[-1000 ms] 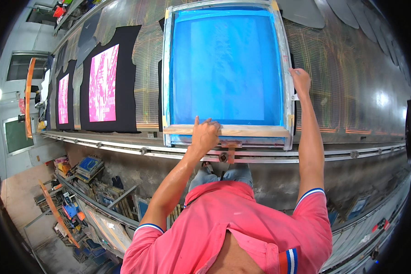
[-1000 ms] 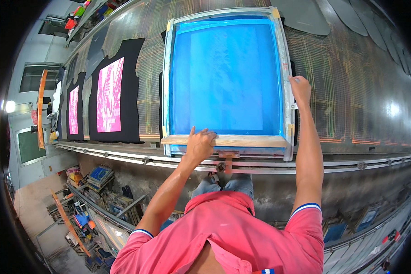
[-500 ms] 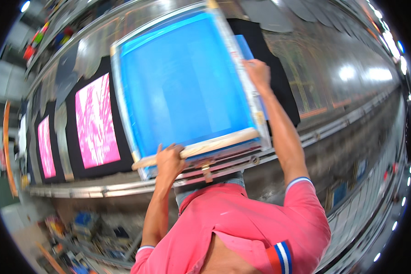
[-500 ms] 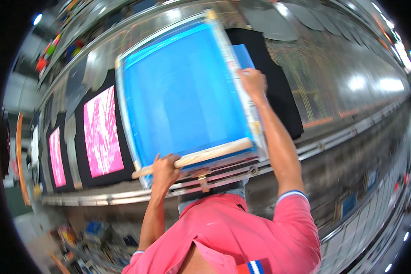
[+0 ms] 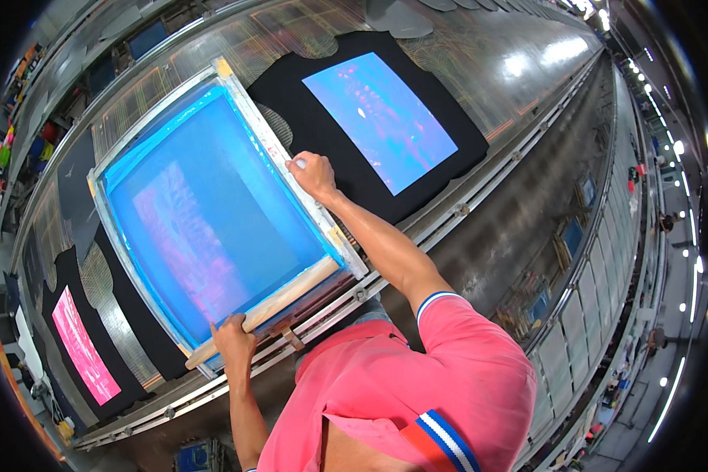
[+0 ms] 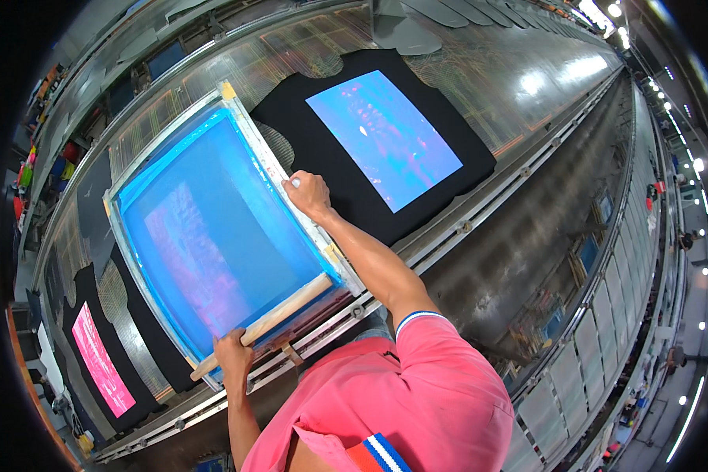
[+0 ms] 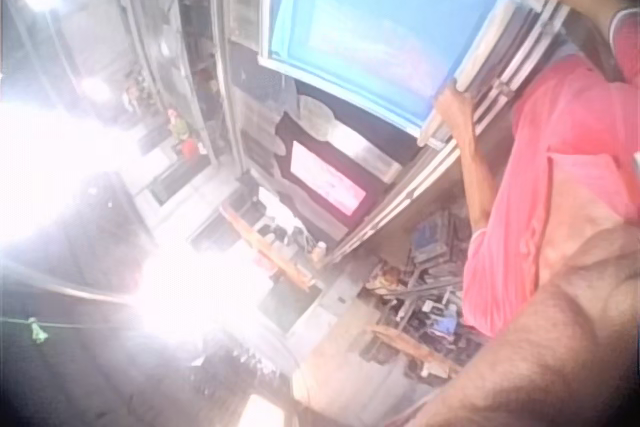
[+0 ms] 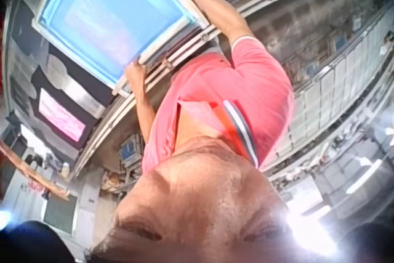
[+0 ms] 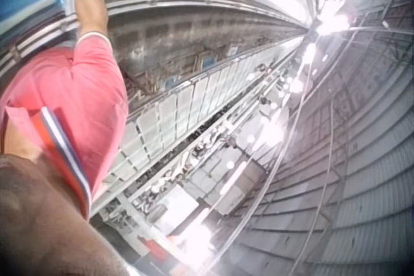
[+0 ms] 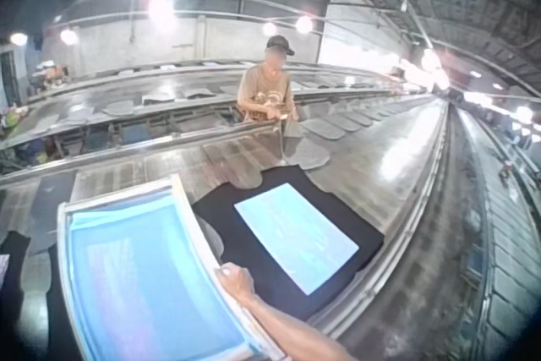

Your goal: The person uses a squeegee to pull blue ink across a screen printing frame placed over black t-shirts on a conveyor. The person repeatedly lifts the screen, moves to the next shirt, and repeats the printing stroke.

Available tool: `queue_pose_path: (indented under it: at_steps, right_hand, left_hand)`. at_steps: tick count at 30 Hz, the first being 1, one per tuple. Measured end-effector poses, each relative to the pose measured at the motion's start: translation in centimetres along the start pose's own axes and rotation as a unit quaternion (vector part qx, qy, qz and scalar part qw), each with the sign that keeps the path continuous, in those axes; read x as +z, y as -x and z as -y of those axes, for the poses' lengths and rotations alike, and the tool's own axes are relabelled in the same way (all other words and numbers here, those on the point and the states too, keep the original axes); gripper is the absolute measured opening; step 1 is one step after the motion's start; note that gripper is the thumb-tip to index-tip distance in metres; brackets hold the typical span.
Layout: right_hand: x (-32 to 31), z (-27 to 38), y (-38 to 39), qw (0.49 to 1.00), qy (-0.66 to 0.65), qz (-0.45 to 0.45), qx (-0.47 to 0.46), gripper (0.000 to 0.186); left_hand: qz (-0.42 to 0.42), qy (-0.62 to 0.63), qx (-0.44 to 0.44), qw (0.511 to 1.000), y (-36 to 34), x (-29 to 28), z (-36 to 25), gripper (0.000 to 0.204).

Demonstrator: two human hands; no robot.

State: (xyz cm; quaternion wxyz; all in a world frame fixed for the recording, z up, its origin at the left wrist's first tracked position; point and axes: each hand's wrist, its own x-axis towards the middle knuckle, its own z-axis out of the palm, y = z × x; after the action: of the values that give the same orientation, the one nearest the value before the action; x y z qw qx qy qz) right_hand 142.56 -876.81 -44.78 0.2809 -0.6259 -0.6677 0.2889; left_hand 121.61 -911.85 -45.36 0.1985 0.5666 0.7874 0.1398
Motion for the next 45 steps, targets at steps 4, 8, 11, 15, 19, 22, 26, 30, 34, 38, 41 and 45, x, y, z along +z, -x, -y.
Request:
queue_pose_path:
  at_steps: [4, 8, 11, 15, 19, 22, 26, 30, 34, 38, 41, 45]
  right_hand:
    - [2.7, 1.4, 2.0, 1.0, -0.004, -0.013, -0.015, 0.027]
    - [5.7, 1.7, 2.6, 0.999, -0.007, -0.03, -0.033, 0.022]
    - [6.8, 2.5, 3.5, 0.999, -0.002, -0.028, -0.022, 0.02]
    - [9.1, 3.2, 4.5, 0.999, -0.014, -0.021, -0.024, 0.021]
    - [10.9, 3.6, 5.2, 1.0, -0.011, -0.002, -0.004, 0.023]
    - [11.3, 3.8, 5.5, 1.0, -0.013, 0.017, -0.002, 0.024]
    - [11.9, 4.2, 6.0, 1.0, -0.008, 0.016, 0.003, 0.025]
    - [12.2, 4.2, 5.7, 1.0, 0.007, 0.015, 0.008, 0.024]
    - [14.3, 2.7, 5.4, 0.998, -0.018, -0.008, -0.058, 0.021]
    - [13.9, 1.7, 5.0, 0.998, -0.009, -0.013, -0.068, 0.019]
    - [14.0, 3.1, 5.7, 0.999, 0.036, -0.002, -0.037, 0.021]
    - [14.0, 1.6, 5.2, 0.997, 0.053, 0.016, -0.046, 0.023]
  left_hand:
    - [0.014, -0.018, -0.012, 1.0, 0.7, -1.2, 3.4, 0.026]
    - [0.024, -0.04, -0.025, 0.999, 1.3, -2.5, 5.2, 0.029]
    - [0.038, -0.046, -0.035, 0.998, 1.5, -3.5, 5.6, 0.031]
    - [0.041, -0.067, -0.04, 0.996, 2.3, -3.2, 8.4, 0.032]
    - [0.057, -0.072, -0.04, 0.995, 2.3, -3.5, 10.1, 0.032]
    - [0.055, -0.077, -0.037, 0.995, 2.3, -3.8, 11.1, 0.032]
    - [0.054, -0.076, -0.016, 0.996, 2.2, -3.7, 12.3, 0.031]
    - [0.034, -0.077, -0.016, 0.996, 2.3, -3.4, 12.8, 0.03]
    - [0.047, -0.074, -0.021, 0.996, 2.3, -3.7, 13.1, 0.03]
    - [-0.003, -0.068, 0.011, 0.998, 1.7, -2.9, 13.5, 0.029]
    - [-0.001, -0.067, -0.003, 0.998, 1.6, -3.1, 13.4, 0.029]
    - [0.003, -0.044, -0.002, 0.999, 0.8, -3.1, 13.0, 0.029]
